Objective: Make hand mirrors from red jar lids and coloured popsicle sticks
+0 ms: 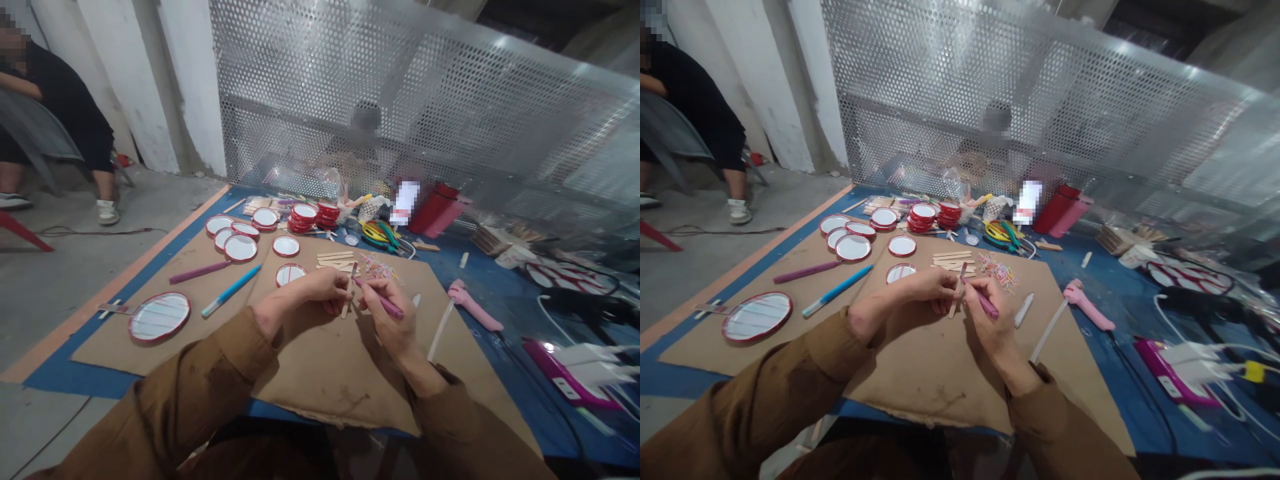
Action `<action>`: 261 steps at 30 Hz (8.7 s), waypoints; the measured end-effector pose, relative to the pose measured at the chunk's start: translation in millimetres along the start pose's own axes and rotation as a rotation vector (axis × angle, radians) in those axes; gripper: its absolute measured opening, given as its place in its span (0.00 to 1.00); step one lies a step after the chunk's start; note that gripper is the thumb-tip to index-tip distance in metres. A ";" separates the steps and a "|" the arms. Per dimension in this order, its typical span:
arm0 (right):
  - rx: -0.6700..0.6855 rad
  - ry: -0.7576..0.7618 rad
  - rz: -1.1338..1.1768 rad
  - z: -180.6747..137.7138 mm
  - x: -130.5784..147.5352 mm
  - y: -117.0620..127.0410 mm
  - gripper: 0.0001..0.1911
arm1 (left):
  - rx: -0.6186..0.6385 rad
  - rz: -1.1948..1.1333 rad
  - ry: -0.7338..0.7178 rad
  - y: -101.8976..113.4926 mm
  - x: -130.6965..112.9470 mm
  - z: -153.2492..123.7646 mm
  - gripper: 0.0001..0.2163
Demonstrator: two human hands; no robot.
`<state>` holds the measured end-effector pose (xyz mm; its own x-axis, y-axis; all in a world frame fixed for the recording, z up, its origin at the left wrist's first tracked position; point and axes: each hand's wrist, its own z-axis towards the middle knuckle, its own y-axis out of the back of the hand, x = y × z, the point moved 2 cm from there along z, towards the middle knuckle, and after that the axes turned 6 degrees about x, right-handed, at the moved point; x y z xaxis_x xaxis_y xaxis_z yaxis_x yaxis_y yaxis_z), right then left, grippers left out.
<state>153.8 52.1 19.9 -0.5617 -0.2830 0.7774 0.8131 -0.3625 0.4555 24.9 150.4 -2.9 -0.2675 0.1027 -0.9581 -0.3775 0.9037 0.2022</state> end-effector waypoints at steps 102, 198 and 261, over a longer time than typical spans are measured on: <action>-0.053 -0.071 0.046 -2.2 4.7 0.3 0.12 | 0.016 -0.047 -0.043 0.6 -4.2 -3.9 0.06; 0.006 0.146 -0.015 -8.5 12.6 5.9 0.12 | 0.049 0.113 0.020 1.0 0.9 -2.5 0.10; 0.008 0.214 -0.074 -10.4 24.8 9.8 0.10 | 0.057 0.117 0.100 0.3 -3.2 -2.9 0.16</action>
<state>146.3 32.3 39.2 -0.6391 -0.4383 0.6320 0.7689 -0.3826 0.5122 23.1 149.2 0.9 -0.3947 0.1692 -0.9031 -0.2880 0.9106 0.2964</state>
